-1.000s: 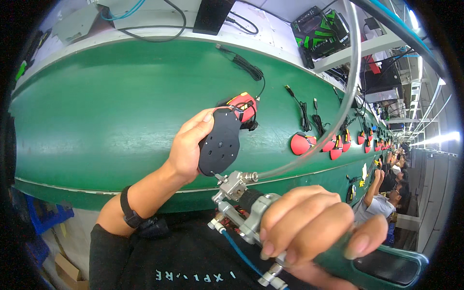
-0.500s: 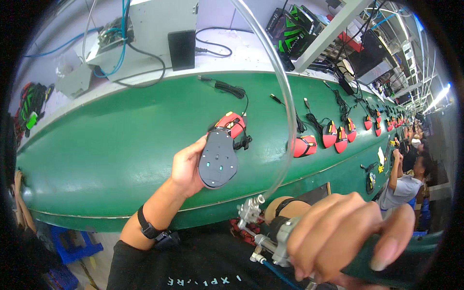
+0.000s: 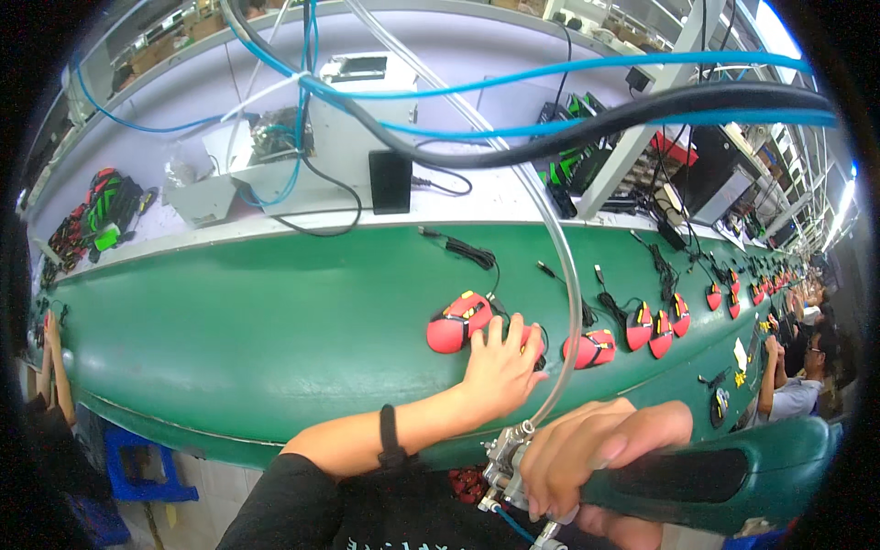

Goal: The recorder is assembling computer mice on an assembly line using a pneumatic screwdriver.

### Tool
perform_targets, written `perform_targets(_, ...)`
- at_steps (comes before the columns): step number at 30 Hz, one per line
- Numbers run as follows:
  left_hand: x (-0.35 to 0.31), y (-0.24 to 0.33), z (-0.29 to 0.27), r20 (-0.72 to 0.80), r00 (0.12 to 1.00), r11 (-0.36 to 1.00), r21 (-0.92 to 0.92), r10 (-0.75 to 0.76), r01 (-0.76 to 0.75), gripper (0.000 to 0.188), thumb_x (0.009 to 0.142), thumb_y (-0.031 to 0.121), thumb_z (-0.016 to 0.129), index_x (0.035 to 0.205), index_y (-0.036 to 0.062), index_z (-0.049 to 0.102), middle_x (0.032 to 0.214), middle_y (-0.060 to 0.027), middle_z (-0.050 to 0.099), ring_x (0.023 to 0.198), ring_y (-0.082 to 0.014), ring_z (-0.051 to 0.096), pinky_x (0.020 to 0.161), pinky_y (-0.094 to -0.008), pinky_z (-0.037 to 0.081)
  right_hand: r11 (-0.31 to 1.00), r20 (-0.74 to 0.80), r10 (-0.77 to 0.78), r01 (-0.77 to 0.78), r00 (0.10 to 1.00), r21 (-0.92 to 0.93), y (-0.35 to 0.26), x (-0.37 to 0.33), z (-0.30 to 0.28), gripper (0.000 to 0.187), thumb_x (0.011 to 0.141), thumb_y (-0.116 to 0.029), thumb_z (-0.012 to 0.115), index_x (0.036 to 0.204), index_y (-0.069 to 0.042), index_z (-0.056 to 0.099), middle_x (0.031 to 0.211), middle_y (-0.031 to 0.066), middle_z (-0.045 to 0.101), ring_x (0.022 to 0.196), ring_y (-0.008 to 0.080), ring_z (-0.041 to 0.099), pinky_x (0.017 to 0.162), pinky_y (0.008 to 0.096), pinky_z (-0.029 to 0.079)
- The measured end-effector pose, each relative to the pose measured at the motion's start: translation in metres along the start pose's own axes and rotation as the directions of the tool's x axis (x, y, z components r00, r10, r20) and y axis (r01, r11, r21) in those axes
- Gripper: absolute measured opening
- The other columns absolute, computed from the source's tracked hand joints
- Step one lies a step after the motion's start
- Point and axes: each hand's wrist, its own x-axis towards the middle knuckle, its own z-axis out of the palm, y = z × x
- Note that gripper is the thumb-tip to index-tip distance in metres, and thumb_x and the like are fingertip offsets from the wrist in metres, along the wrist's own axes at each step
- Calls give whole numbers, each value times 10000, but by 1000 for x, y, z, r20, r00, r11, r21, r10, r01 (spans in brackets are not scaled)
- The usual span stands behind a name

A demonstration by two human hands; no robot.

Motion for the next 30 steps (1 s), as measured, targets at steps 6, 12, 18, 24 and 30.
perform_targets(6,-18,-87,-7,13,995,978,184,100,-101,668,782,215,680,1385,21,468,1399,-252,443,1091,-429,512,886,-528,450,997,13,-3,2,1000,74,1,-5,8,595,896,-455,684,1162,-34,358,624,75,551,499,224,580,463,345,502)
perform_targets(12,-51,-92,-29,-25,984,862,478,-178,168,630,753,177,702,1324,40,476,1280,-257,504,847,-373,591,743,-472,507,1000,-144,7,-3,990,23,33,-11,20,641,882,-517,680,1137,-30,350,584,60,522,446,204,543,418,308,470)
perform_targets(18,-89,-150,-99,184,911,889,-214,-370,405,588,797,89,627,1357,69,447,1213,-181,567,946,-339,632,837,-423,534,993,-181,-114,109,977,-41,66,16,38,617,956,-458,603,1237,9,314,588,57,510,430,197,562,384,292,496)
perform_targets(24,-123,-175,-94,585,765,-516,-758,-270,398,365,921,120,550,1246,3,434,1192,-195,616,1030,-289,663,879,-404,564,949,-268,-315,294,911,-114,81,36,56,739,906,-570,608,1318,-24,327,678,75,559,512,207,576,458,320,496)
perform_targets(30,-130,-167,-105,469,855,-471,-819,-220,328,469,854,18,648,1276,36,444,1192,-141,616,1039,-218,645,902,-364,546,957,-139,-285,274,948,-98,106,39,53,655,952,-460,608,1354,0,372,765,43,527,599,162,585,520,277,502)
